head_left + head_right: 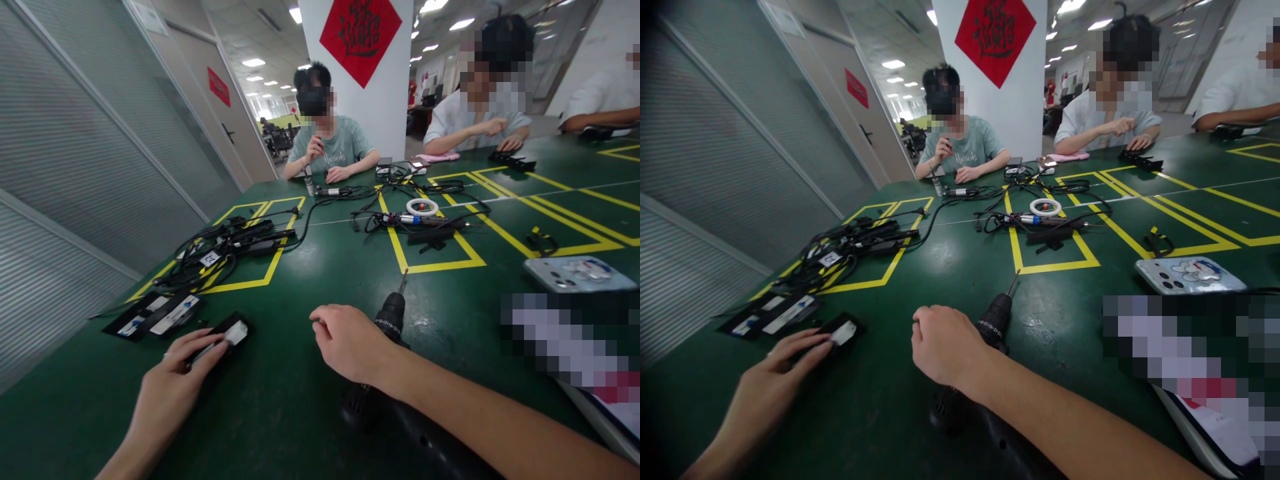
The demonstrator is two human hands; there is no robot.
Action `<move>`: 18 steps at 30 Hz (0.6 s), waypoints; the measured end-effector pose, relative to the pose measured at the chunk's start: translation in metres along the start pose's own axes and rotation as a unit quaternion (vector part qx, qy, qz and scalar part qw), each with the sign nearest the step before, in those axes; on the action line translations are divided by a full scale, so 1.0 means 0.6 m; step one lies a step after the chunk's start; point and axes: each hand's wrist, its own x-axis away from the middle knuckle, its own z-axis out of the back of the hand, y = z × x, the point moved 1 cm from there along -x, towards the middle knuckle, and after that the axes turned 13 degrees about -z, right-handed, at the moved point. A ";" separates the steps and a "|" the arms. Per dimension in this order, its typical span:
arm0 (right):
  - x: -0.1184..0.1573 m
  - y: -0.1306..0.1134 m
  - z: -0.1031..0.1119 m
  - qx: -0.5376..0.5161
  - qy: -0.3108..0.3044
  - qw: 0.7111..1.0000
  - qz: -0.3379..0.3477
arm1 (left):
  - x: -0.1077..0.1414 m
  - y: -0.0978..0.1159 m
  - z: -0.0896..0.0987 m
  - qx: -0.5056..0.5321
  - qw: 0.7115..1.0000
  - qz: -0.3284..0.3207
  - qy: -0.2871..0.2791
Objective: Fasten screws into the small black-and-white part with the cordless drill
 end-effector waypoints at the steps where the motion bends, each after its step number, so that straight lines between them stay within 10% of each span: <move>1: -0.001 0.000 -0.001 0.002 0.005 1.000 -0.002 | -0.014 0.013 -0.014 0.017 1.000 -0.008 -0.010; 18: -0.043 0.063 0.051 0.126 0.138 0.979 -0.079 | -0.156 0.242 -0.208 0.287 0.903 -0.294 -0.123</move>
